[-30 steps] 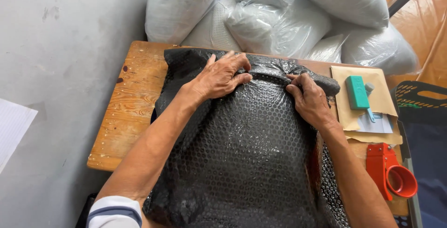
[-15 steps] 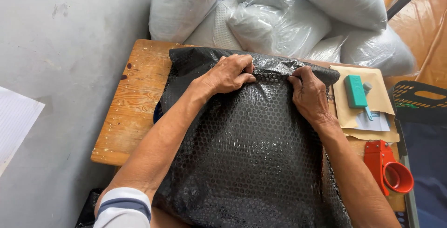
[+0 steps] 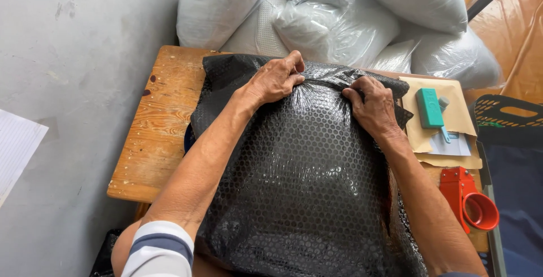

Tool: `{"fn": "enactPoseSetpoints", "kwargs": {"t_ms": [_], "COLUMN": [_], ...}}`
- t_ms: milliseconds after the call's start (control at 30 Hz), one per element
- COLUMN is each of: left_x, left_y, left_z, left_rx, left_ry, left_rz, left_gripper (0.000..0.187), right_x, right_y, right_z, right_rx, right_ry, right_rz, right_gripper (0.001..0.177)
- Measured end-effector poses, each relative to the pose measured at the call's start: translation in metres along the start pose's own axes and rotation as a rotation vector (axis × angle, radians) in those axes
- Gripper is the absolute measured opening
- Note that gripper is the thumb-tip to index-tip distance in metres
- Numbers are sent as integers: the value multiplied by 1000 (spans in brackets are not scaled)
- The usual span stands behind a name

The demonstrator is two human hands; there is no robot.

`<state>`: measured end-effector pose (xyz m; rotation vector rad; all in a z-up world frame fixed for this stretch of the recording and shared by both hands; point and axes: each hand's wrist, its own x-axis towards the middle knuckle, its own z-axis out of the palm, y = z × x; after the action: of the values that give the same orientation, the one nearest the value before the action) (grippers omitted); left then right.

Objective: The person wraps a blue tote bag with black bubble wrap on a low wooden table. They fold the wrap around the bag, smooth it, and secure the edges with clear tape using a red tape dispenser. The person flips the package to wrap the other side and continues taping the seams.

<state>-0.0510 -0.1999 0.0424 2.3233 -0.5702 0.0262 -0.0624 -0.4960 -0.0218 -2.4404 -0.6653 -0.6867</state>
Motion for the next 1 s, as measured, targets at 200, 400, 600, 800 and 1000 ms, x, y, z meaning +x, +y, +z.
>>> {"fn": "enactPoseSetpoints", "kwargs": {"t_ms": [200,400,600,800,1000], "left_x": [-1,1,0,-30,-49], "left_y": [-3,-12,-58,0,68], "left_z": [1,3,17,14,30], "left_rx": [-112,-123,114,454,244], "left_ry": [-55,-60,230,464,-158], "left_rz": [-111,-142,-111,-98,-64], "left_gripper": [22,24,12,13,71], "right_x": [19,29,25,19,23], "right_y": [-105,-135,-139,-129,-122], "right_z": [-46,-32,-32,-21,-20], "right_rx": [-345,-112,-122,-116,-94], "right_ry": [-21,-695,-656,-619,-698], "right_rz": [-27,149,241,221,325], "right_gripper": [39,70,79,80,76]}}
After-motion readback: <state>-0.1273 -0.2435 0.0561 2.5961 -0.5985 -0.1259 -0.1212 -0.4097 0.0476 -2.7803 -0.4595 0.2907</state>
